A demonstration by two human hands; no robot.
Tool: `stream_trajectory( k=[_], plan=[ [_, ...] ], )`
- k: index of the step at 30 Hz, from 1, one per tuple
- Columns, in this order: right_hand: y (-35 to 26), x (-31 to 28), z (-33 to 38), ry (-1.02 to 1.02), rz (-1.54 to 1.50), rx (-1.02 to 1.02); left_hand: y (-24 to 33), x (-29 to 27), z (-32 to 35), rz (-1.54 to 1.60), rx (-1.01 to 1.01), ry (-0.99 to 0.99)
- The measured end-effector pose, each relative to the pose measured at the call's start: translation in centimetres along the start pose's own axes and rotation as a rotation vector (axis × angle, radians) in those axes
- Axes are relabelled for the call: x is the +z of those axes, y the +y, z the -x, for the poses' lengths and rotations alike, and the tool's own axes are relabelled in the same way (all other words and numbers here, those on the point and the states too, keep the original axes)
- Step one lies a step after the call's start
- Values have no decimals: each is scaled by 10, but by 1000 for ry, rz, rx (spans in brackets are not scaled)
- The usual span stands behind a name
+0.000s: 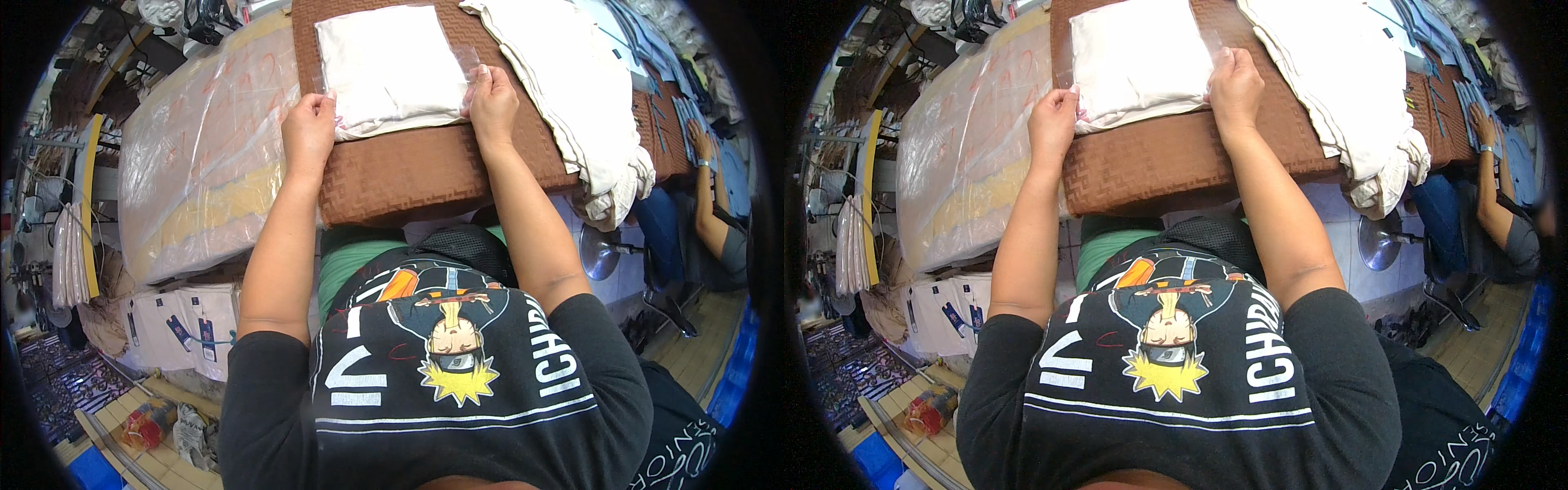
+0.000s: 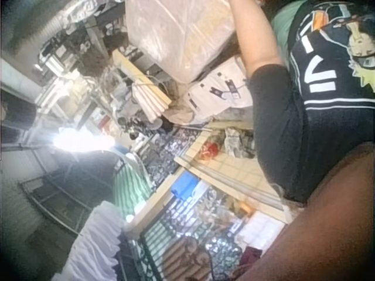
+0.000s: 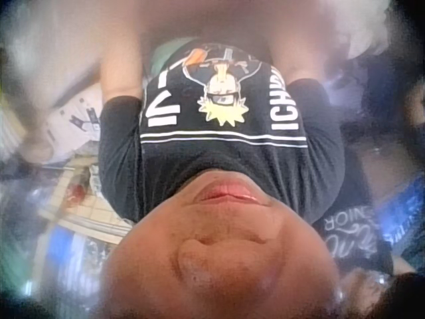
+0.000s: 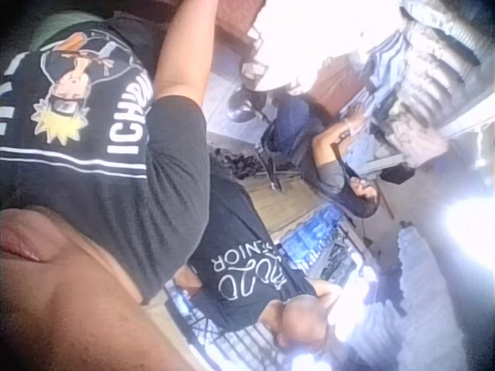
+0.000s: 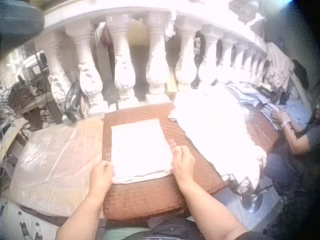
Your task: The person places a folded shirt into a plastic bag, seals the bag, and then picks up another shirt to unfold and inspect it.
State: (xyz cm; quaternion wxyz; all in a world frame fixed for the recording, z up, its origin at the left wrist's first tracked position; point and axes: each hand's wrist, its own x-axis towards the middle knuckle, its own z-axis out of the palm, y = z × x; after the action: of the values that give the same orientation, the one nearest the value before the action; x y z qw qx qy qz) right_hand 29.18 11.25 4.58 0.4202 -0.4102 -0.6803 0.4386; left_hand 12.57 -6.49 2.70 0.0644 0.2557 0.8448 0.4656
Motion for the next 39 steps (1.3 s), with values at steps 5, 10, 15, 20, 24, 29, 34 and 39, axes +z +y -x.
stream_trajectory(
  k=[5, 10, 15, 20, 24, 29, 34, 39],
  plan=[
    [10, -12, -9, -87, -168, 96, 4, 0, 2, 144, -91, -63],
    [-12, -18, 7, -130, 28, 31, 4, -1, 2, -1, -51, -23],
    [3, -18, -1, -137, 11, 51, 14, -4, 6, 78, -78, -46],
    [-2, -12, 3, -52, -12, 55, -2, 1, 2, 95, -20, -23],
    [-6, -7, 4, 9, -101, 70, -2, 0, 2, 78, -9, -23],
    [2, -4, -1, 33, -11, 54, 12, 0, 9, 136, 12, 1],
    [-1, -1, 1, 80, 246, -12, 2, 5, 6, -92, 123, 73],
    [11, 3, -6, 81, 355, -69, 0, 8, 5, -120, 152, 109]
  ],
)
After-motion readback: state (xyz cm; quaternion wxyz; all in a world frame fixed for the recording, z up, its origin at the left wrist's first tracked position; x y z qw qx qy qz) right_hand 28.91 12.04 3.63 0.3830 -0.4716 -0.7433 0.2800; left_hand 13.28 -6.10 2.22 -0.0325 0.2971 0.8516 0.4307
